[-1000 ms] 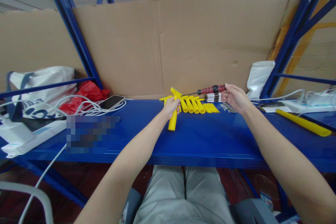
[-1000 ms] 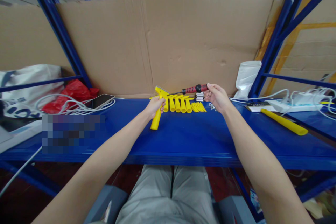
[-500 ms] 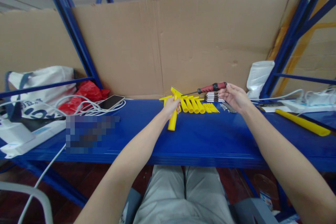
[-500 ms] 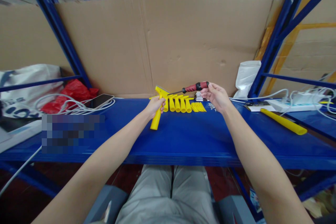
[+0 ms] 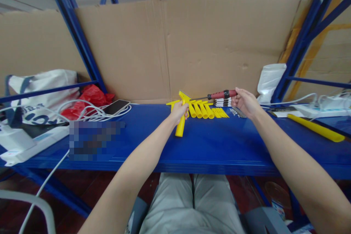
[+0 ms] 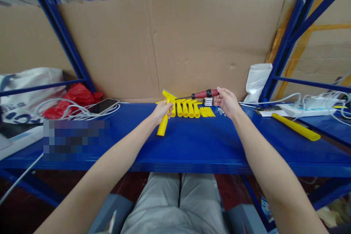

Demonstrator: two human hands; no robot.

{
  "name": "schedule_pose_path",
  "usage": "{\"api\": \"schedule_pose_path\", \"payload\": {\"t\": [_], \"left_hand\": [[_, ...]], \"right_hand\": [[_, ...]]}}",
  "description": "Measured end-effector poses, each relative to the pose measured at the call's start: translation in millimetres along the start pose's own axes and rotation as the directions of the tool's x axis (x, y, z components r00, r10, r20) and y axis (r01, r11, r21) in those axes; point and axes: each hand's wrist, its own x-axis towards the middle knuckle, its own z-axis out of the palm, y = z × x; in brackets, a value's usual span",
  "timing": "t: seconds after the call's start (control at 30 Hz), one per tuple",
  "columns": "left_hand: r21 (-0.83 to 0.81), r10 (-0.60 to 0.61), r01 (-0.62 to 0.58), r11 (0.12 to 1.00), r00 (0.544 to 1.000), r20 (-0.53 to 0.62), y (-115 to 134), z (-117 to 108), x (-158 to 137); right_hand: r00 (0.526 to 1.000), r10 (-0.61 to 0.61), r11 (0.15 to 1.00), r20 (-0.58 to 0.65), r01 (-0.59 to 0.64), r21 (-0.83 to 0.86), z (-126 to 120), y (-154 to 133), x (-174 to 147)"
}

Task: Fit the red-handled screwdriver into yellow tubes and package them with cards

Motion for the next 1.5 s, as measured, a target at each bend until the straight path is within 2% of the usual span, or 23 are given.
{"api": "schedule_pose_path", "payload": {"t": [0.13, 0.33, 0.9, 1.3, 1.5], "left_hand": [[0.006, -0.002, 0.002, 1.0, 1.0, -0.001, 0, 0, 0], [0.001, 0.01, -0.01, 1.0, 1.0, 0.001, 1, 0, 0], [-0.008, 0.021, -0.021, 1.0, 1.0, -0.003, 2, 1, -2], [-0.026, 0.034, -0.035, 0.999, 0.998, -0.056, 1, 0, -1], [-0.017, 0.007, -0.008, 1.0, 0.997, -0.072, 2, 1, -1]], "right_hand": [[1.0, 0.009, 1.0, 0.022, -0.009, -0.015, 0, 0, -1], [0.995, -0.04, 0.999, 0.09, 0.039, 0.009, -1, -2, 0], [0.988, -0.157, 0.986, -0.002, 0.157, -0.058, -2, 5, 4], [0.965, -0.241, 0.961, 0.101, 0.252, -0.115, 23, -13, 0], [0.953, -0.295, 0.934, 0.063, 0.302, -0.194, 36, -20, 8]]}}
